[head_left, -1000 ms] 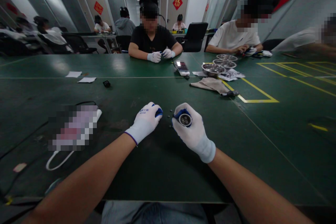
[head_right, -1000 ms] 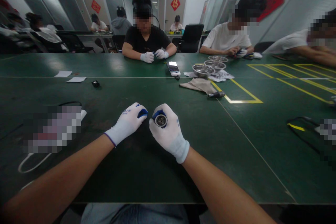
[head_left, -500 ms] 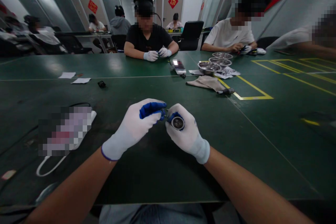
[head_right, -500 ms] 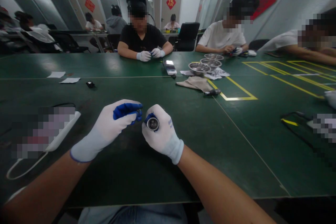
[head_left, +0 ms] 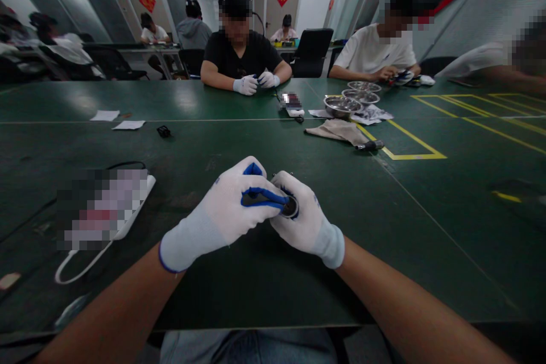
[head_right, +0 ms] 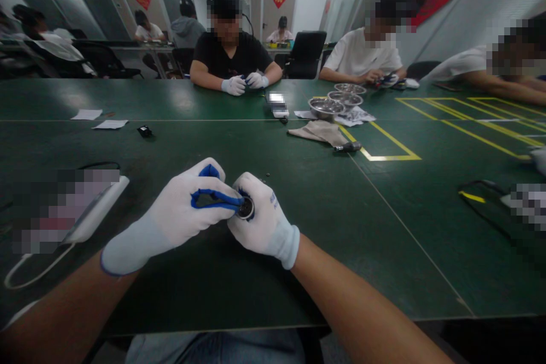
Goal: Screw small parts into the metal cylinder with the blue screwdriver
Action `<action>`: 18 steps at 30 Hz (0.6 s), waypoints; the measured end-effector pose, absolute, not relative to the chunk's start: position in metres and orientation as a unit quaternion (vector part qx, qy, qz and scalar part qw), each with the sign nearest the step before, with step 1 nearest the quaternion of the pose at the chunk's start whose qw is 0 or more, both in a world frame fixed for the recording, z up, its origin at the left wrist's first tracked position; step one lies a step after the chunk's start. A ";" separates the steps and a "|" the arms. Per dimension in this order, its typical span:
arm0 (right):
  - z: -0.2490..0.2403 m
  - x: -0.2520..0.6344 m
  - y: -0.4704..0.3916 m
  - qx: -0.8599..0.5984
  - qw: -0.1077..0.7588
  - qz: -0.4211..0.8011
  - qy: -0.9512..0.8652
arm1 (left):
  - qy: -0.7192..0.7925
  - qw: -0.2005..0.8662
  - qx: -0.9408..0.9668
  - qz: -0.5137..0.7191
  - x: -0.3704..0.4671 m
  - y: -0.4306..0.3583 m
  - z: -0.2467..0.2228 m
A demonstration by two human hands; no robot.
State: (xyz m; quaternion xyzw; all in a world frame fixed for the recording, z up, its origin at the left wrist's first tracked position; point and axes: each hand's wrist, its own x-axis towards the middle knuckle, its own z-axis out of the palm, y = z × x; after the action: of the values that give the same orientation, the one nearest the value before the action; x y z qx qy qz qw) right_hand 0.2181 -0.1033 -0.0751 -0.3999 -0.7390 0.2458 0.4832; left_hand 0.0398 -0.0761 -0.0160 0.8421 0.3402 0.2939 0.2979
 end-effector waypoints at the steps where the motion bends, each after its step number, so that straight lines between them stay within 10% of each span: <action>1: -0.075 0.218 -0.103 -0.395 0.478 0.248 -0.744 | 0.334 0.300 0.845 0.290 0.041 -0.077 -0.015; 18: -0.077 0.213 -0.102 -0.345 0.488 0.265 -0.757 | 0.334 0.233 0.894 0.188 0.051 -0.084 -0.004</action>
State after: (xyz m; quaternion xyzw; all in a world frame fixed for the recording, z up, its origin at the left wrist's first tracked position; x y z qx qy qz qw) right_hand 0.2132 -0.1019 -0.0775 -0.3446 -0.7573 0.2646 0.4876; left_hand 0.0508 -0.0844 -0.0037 0.8937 0.3341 0.1877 0.2334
